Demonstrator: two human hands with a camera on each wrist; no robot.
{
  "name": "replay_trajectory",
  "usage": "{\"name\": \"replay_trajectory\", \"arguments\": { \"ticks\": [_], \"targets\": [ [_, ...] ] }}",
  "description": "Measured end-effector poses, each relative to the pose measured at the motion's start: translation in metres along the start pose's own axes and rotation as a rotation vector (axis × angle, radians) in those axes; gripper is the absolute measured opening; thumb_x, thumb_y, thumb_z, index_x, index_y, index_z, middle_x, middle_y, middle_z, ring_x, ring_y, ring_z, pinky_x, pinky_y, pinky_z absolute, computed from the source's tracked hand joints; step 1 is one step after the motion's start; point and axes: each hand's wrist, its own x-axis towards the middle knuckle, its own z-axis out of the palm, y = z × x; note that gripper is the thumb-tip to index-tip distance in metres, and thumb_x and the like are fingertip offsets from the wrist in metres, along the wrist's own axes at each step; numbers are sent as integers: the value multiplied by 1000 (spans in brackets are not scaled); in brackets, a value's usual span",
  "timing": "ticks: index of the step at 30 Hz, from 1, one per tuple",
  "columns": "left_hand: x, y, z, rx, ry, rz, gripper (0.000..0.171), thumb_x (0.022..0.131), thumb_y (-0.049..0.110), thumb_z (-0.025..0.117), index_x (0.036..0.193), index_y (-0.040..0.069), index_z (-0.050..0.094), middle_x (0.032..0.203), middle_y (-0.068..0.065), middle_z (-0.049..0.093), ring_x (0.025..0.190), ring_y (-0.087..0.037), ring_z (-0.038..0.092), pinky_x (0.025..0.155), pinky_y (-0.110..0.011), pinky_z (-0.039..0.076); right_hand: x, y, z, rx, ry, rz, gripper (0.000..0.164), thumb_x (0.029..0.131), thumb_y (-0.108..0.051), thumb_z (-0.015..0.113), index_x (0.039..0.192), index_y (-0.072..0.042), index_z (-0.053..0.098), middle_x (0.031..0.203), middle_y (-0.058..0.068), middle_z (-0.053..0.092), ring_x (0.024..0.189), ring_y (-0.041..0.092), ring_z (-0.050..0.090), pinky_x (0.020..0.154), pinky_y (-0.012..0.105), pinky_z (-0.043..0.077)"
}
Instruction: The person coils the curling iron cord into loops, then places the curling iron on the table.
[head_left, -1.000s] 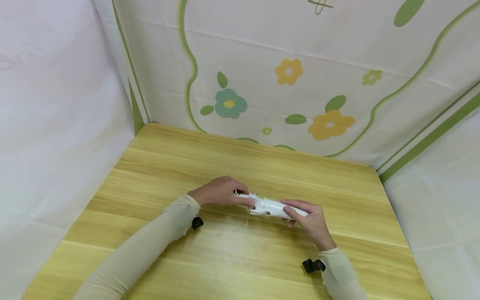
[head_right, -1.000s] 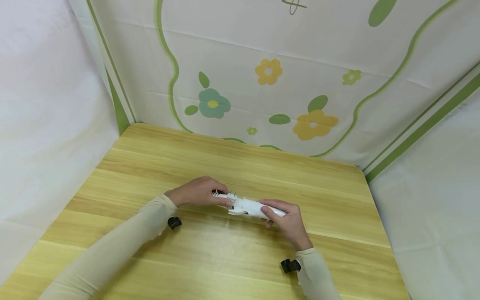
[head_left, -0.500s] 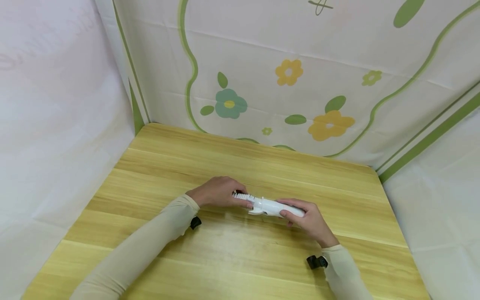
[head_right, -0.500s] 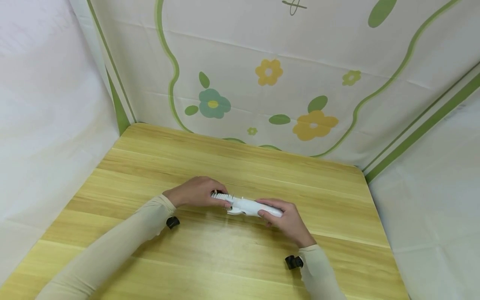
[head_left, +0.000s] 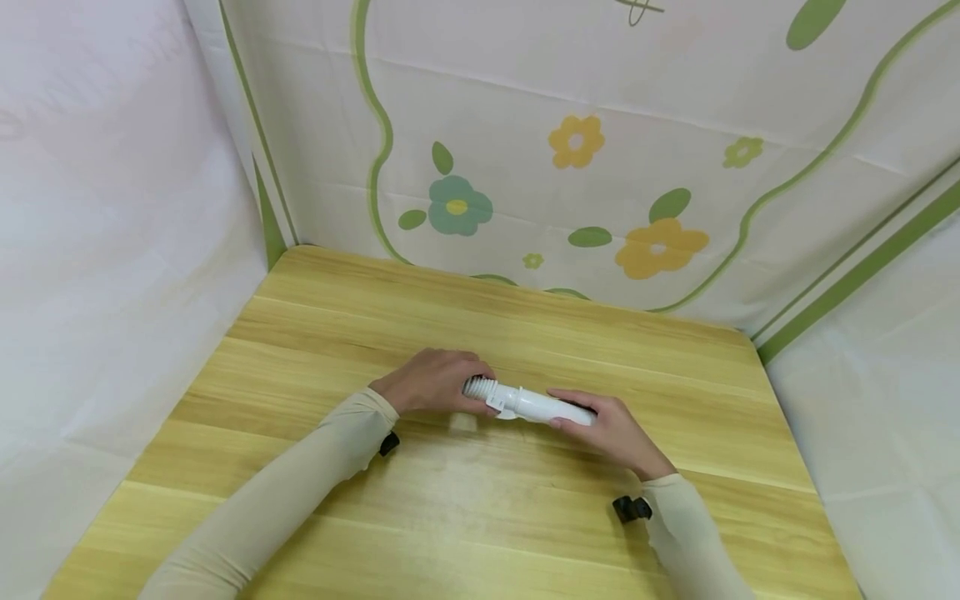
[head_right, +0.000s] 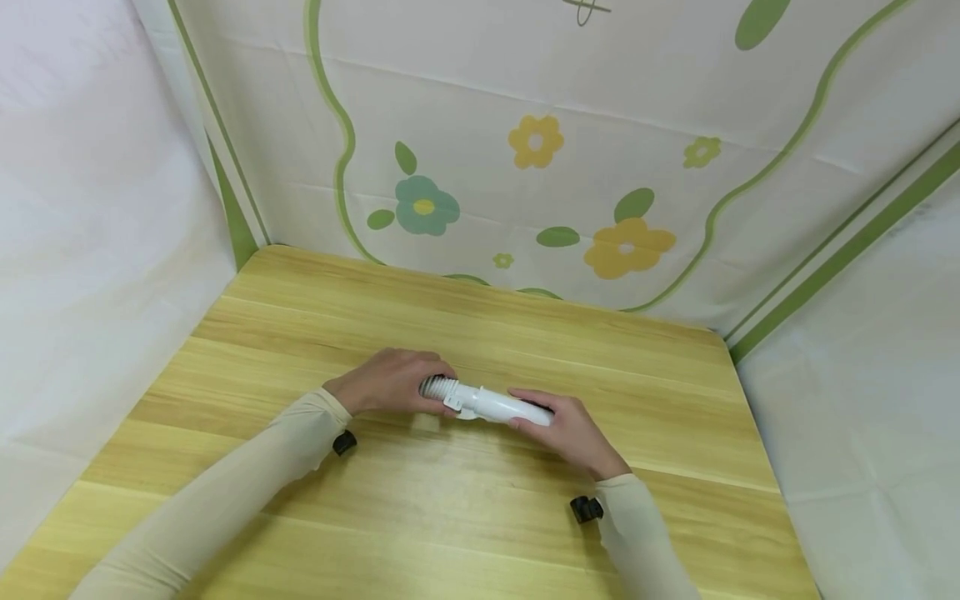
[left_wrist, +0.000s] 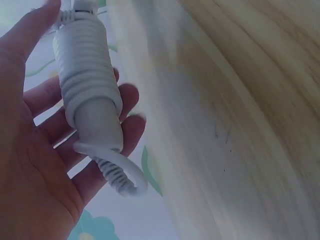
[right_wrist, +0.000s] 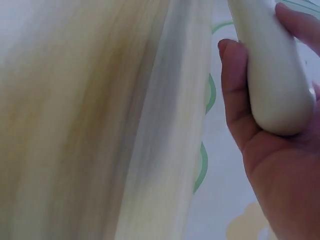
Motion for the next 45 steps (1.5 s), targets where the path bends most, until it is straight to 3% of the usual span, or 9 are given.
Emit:
{"name": "replay_trajectory", "arguments": {
  "ticks": [8, 19, 25, 39, 45],
  "targets": [
    [2, -8, 6, 213, 138, 52, 58, 91, 55, 86, 136, 21, 73, 122, -1, 74, 97, -16, 69, 79, -32, 59, 19, 3, 9, -111, 44, -62, 46, 99, -34, 84, 142, -23, 74, 139, 6, 75, 117, 22, 72, 94, 40, 57],
    [17, -28, 9, 356, 159, -28, 63, 93, 61, 82, 141, 23, 69, 132, -2, 70, 115, -24, 70, 97, -46, 58, 54, 6, 15, -134, 61, -52, 41, 100, -26, 84, 139, -25, 70, 137, 0, 74, 121, 24, 69, 102, 51, 54],
    [25, -38, 11, 368, 138, -82, 64, 95, 62, 79, 145, 24, 66, 136, -2, 67, 119, -25, 67, 102, -48, 54, 70, 6, 15, -125, 65, -29, 41, 100, -23, 83, 138, -21, 69, 138, 2, 73, 125, 27, 68, 107, 54, 53],
    [35, -43, 12, 361, 130, -66, 61, 97, 53, 82, 145, 23, 64, 135, -5, 69, 122, -28, 65, 101, -50, 56, 85, 6, 9, -131, 33, 7, 45, 101, -16, 81, 143, -15, 65, 144, 10, 70, 130, 34, 66, 111, 59, 51],
    [34, -42, 8, 335, 86, -75, 61, 98, 52, 80, 149, 23, 62, 134, -5, 70, 122, -28, 65, 100, -47, 57, 86, 4, 6, -139, 11, 21, 45, 102, -18, 80, 144, -16, 65, 144, 10, 69, 130, 33, 66, 111, 59, 50]
  ]
}}
